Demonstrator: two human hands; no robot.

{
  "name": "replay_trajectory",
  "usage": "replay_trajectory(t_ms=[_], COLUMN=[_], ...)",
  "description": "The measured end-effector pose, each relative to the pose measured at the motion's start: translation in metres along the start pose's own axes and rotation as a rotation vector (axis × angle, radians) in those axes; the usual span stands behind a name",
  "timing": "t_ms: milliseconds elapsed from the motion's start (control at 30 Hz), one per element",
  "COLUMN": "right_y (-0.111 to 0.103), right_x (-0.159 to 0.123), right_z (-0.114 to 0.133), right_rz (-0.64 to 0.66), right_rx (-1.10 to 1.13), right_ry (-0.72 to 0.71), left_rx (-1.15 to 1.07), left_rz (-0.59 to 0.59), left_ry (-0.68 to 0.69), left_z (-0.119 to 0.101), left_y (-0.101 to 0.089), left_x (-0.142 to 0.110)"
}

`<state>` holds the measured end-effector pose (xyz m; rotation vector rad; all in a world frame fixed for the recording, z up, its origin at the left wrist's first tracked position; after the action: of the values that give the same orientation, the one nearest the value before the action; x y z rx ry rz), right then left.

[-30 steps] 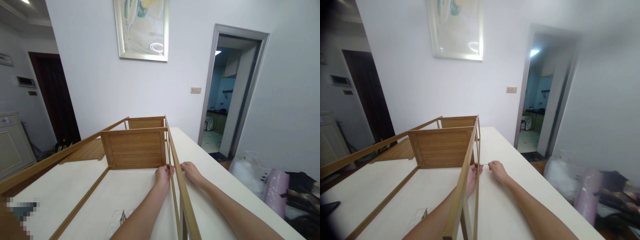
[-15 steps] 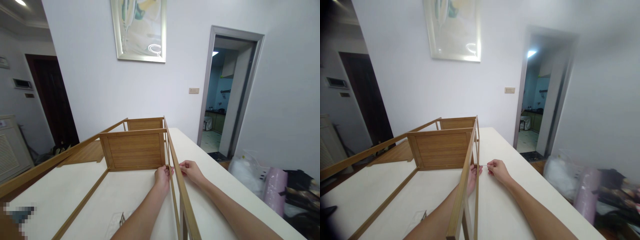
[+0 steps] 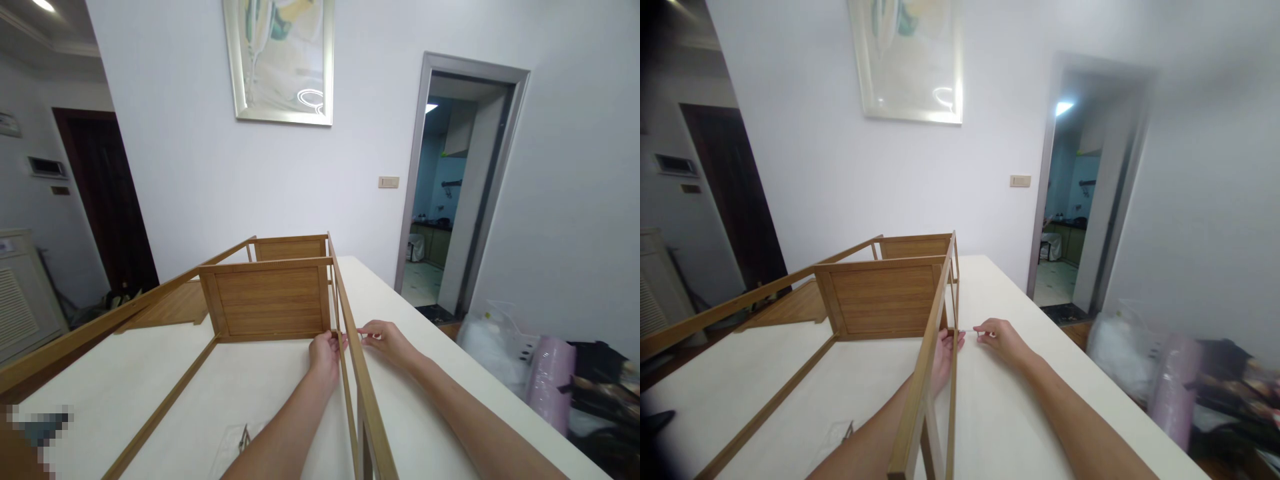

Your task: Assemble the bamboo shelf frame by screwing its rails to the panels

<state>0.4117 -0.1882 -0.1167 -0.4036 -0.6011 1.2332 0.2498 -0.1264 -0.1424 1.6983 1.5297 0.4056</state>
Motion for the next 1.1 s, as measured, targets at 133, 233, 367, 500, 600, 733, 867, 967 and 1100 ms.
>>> replay_trajectory(t_ms=[133,233,367,500,600,733,867,967,1100], right_y=[0.001,0.002,0.005,0.011,0.016,0.020,0.023,0.026,0.028], right_x=[0.000,0.000,0.000,0.000,0.001,0.001,-0.001,-0.002,-0.001], right_z=[-0.002,-0.004,-0.003,-0.001,0.000,0.001,0.004,0.007,0.009], right_rz=[0.000,-0.018,-0.036,-0.041,-0.031,-0.012,0.003,0.003,-0.008], right_rx=[-0.016,-0.008,0.029,0.102,0.173,0.289,0.428,0.514,0.594], right_ry=[-0.014,0.001,0.043,0.129,0.204,0.294,0.365,0.415,0.473], left_rx=[-0.007,-0.010,-0.012,-0.011,-0.013,-0.006,0.014,0.039,0.065], left_rz=[0.002,0.003,0.006,0.014,0.010,0.003,0.001,-0.003,-0.008], left_ry=[0.002,0.006,0.011,0.008,0.006,0.003,-0.002,-0.010,-0.015], left_z=[0.000,0.000,0.000,-0.001,0.000,0.002,0.005,0.007,0.007], left_y=[0.000,0.000,0.000,0.000,0.000,-0.002,-0.003,-0.004,-0.004], left_x=[0.001,0.000,0.000,-0.001,0.000,0.002,0.005,0.007,0.009])
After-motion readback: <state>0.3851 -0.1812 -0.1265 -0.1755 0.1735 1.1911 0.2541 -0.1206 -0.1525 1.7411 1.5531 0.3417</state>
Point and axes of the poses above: each hand's wrist, its own x-axis towards the middle knuckle, its own y-axis out of the palm, z = x × y, the point moved 2 cm from there along x, towards the middle knuckle, and after that the axes turned 11 degrees about y, right-handed, at the moved point
